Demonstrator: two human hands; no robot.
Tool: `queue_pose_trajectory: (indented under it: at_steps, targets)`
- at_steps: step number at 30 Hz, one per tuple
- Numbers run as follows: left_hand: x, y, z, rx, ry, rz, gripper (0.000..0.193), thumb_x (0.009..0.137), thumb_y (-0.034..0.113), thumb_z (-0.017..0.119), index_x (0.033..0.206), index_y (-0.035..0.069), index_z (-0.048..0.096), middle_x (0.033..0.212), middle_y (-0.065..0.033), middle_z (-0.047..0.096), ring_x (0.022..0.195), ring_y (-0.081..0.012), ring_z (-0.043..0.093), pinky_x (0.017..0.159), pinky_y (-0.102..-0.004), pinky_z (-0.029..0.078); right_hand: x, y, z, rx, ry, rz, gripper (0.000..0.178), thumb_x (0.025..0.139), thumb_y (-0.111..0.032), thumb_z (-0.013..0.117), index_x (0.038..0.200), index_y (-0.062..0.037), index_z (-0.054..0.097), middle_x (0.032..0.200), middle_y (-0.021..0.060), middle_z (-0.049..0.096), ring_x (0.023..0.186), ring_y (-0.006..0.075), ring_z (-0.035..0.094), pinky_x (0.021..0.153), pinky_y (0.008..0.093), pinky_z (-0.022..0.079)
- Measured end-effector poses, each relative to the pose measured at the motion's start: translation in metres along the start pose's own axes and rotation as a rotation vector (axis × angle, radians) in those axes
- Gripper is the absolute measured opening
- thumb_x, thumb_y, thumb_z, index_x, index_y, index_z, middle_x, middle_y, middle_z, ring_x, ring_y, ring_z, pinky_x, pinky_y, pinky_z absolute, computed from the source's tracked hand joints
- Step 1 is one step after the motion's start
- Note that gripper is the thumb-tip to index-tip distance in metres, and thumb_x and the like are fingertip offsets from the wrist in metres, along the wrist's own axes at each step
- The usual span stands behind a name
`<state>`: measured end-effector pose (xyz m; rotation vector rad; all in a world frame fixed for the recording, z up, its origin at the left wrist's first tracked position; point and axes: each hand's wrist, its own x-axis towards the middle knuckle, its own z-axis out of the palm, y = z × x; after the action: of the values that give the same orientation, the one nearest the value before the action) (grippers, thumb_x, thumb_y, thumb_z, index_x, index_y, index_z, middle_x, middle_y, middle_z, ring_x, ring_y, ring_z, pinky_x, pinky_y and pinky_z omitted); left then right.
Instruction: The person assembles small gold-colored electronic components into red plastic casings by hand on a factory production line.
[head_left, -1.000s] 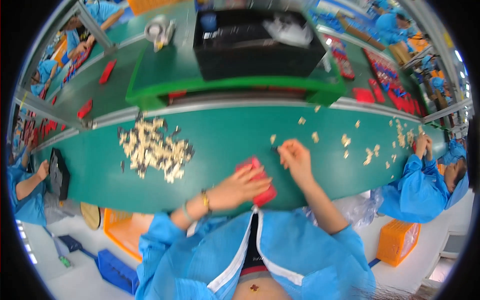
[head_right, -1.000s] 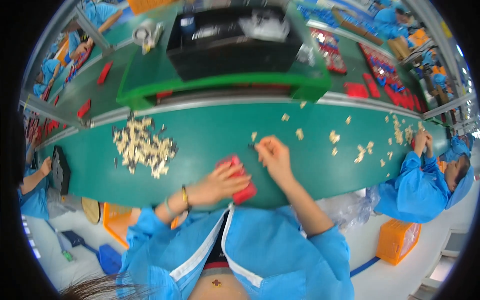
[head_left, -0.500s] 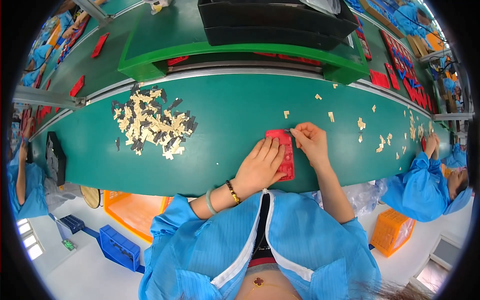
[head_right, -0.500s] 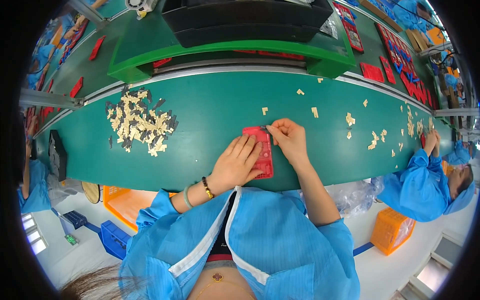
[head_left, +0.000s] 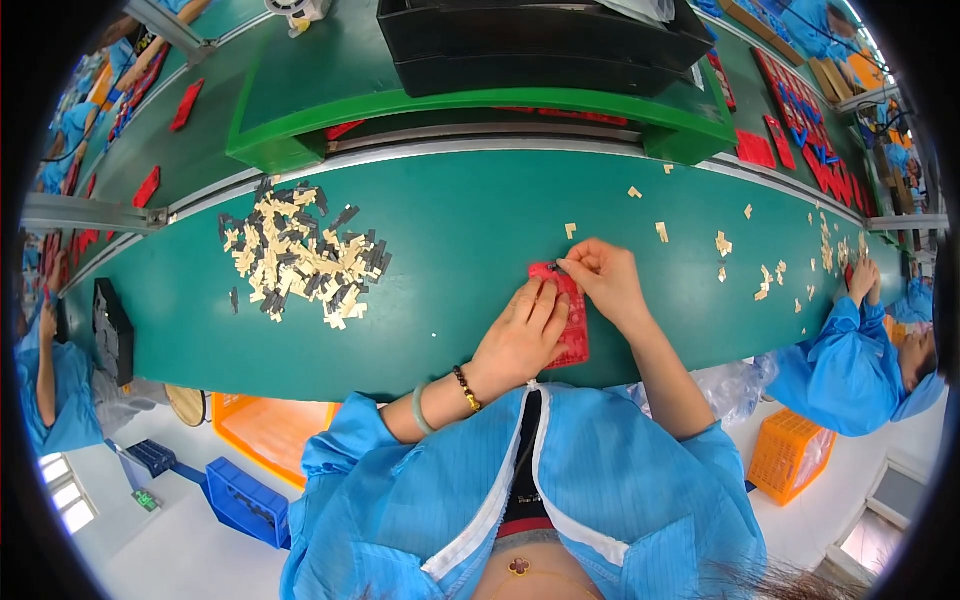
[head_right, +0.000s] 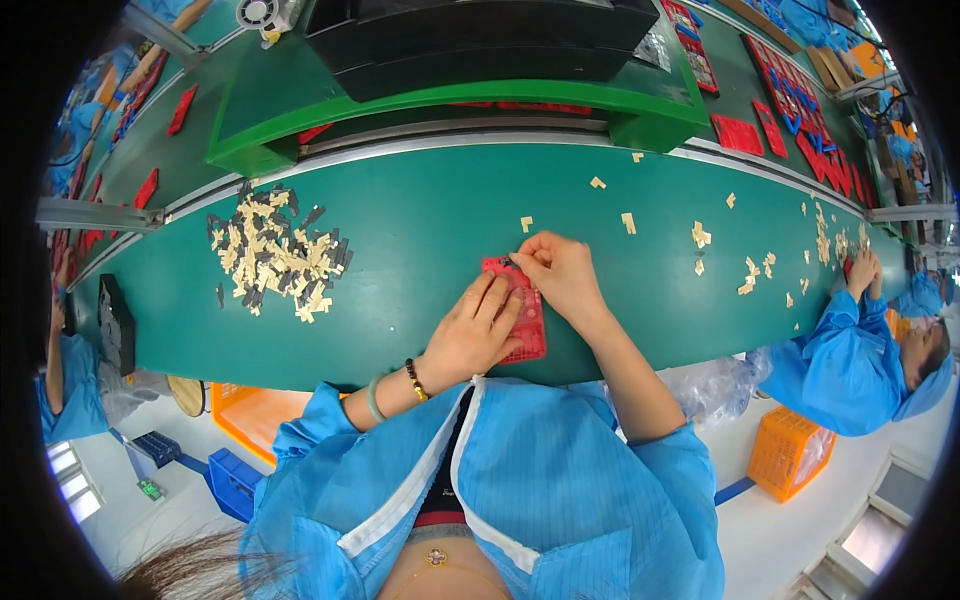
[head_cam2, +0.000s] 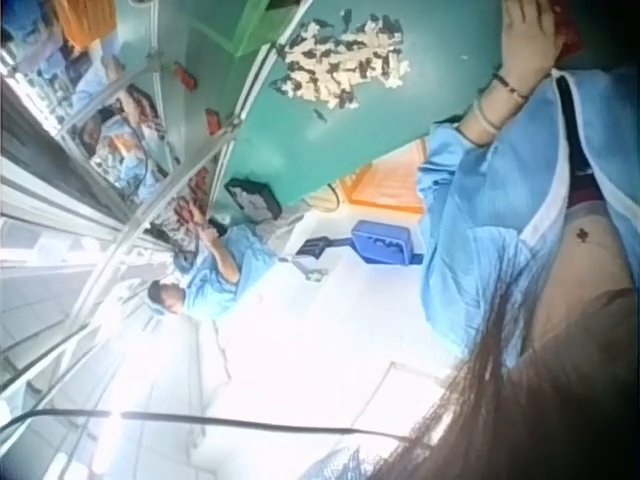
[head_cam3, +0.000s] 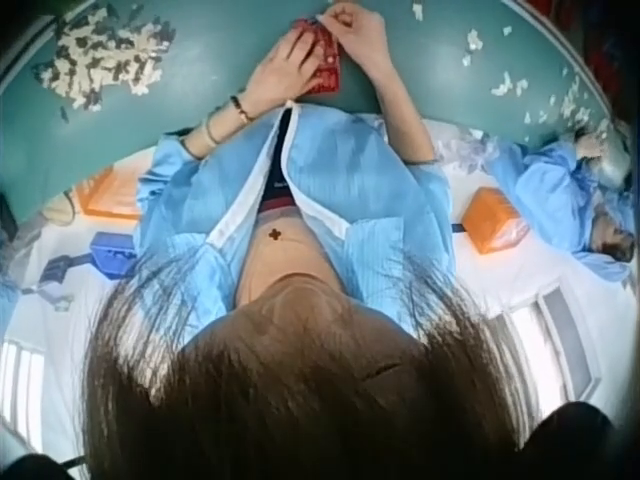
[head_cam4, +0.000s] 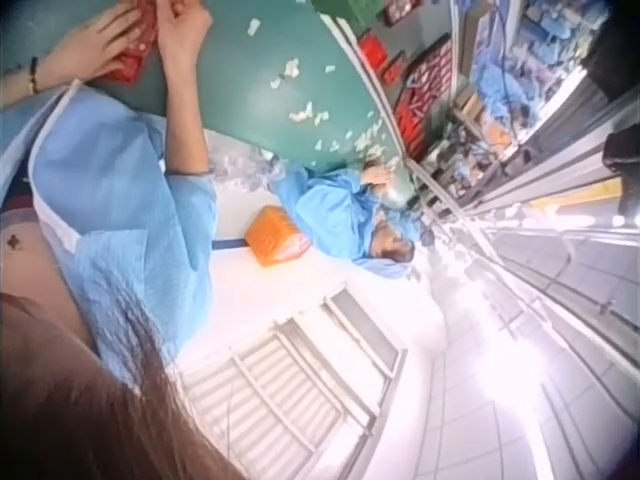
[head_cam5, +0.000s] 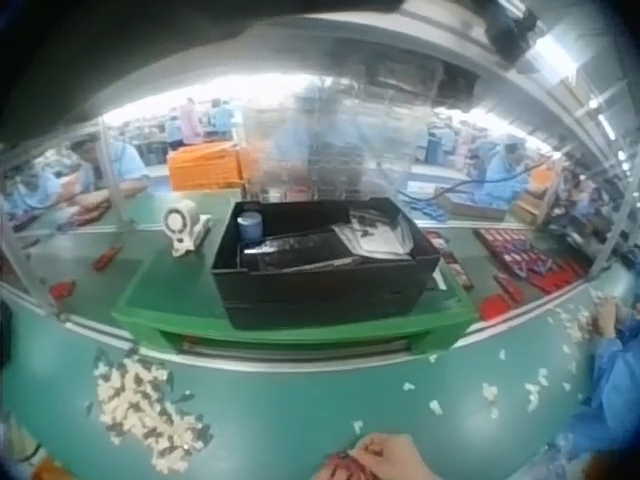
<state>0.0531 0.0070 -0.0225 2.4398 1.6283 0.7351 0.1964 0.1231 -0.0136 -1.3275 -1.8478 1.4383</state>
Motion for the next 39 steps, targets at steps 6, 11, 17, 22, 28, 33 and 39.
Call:
queue_pose_trajectory:
  at_steps: [6, 11, 17, 22, 28, 33, 39]
  targets:
    - [-0.003, 0.001, 0.001, 0.003, -0.003, -0.003, 0.063, 0.073, 0.035, 0.072, 0.121, -0.002, 0.054, 0.126, -0.0208, 0.05, 0.123, -0.0348, 0.044, 0.106, -0.0404, 0.04, 0.001, 0.004, 0.0, -0.035, -0.025, -0.009, 0.011, 0.083, -0.005, 0.069, 0.079, 0.0021, 0.062, 0.059, 0.0038, 0.062, 0.052, 0.0039, 0.051, 0.047, 0.0233, 0.041]
    - [-0.002, 0.0, 0.0, -0.004, -0.006, -0.003, 0.063, 0.073, 0.035, 0.071, 0.121, -0.002, 0.054, 0.126, -0.0209, 0.05, 0.123, -0.0348, 0.044, 0.106, -0.0401, 0.04, 0.001, 0.001, -0.002, -0.023, -0.045, -0.01, 0.011, 0.084, -0.005, 0.069, 0.08, 0.002, 0.062, 0.062, 0.0028, 0.062, 0.054, 0.0034, 0.051, 0.048, 0.0224, 0.041]
    - [-0.001, 0.0, -0.001, -0.035, -0.003, -0.011, 0.062, 0.073, 0.034, 0.072, 0.119, -0.002, 0.054, 0.126, -0.0205, 0.05, 0.124, -0.0351, 0.044, 0.105, -0.0402, 0.04, 0.001, 0.002, -0.003, 0.044, -0.076, 0.038, 0.008, 0.087, -0.003, 0.066, 0.082, 0.001, 0.061, 0.064, -0.0015, 0.059, 0.055, 0.0018, 0.048, 0.048, 0.0187, 0.037]
    - [-0.001, -0.001, 0.0, -0.027, 0.01, -0.019, 0.061, 0.072, 0.033, 0.072, 0.119, -0.002, 0.054, 0.127, -0.0207, 0.049, 0.123, -0.0351, 0.044, 0.104, -0.0401, 0.041, 0.002, 0.005, 0.0, 0.055, -0.059, 0.017, 0.009, 0.085, -0.005, 0.068, 0.081, 0.0014, 0.062, 0.062, 0.0009, 0.061, 0.055, 0.0024, 0.05, 0.048, 0.0218, 0.04]
    - [0.0, -0.001, -0.002, -0.043, 0.019, -0.029, 0.061, 0.071, 0.033, 0.074, 0.118, -0.001, 0.055, 0.127, -0.0225, 0.047, 0.122, -0.035, 0.045, 0.103, -0.0402, 0.041, 0.002, 0.004, 0.001, 0.013, -0.045, 0.022, 0.01, 0.085, -0.005, 0.068, 0.081, 0.0015, 0.063, 0.061, 0.0016, 0.061, 0.053, 0.003, 0.05, 0.047, 0.0223, 0.04]
    - [0.01, -0.004, -0.018, -0.105, -0.066, -0.044, 0.057, 0.07, 0.031, 0.077, 0.116, 0.004, 0.057, 0.128, -0.0221, 0.046, 0.123, -0.0376, 0.043, 0.1, -0.043, 0.044, -0.001, 0.002, 0.002, -0.069, -0.006, -0.033, 0.01, 0.084, -0.007, 0.069, 0.082, 0.0011, 0.063, 0.059, 0.0043, 0.061, 0.05, 0.0064, 0.051, 0.046, 0.0237, 0.04]
    - [0.015, -0.007, -0.026, -0.105, -0.142, -0.017, 0.052, 0.07, 0.031, 0.077, 0.111, 0.005, 0.057, 0.128, -0.0226, 0.045, 0.122, -0.0383, 0.043, 0.1, -0.0444, 0.043, -0.025, -0.01, -0.002, -0.264, 0.126, -0.204, 0.012, 0.082, -0.012, 0.07, 0.09, -0.0034, 0.067, 0.067, 0.0092, 0.065, 0.051, 0.0173, 0.059, 0.048, 0.0305, 0.045]
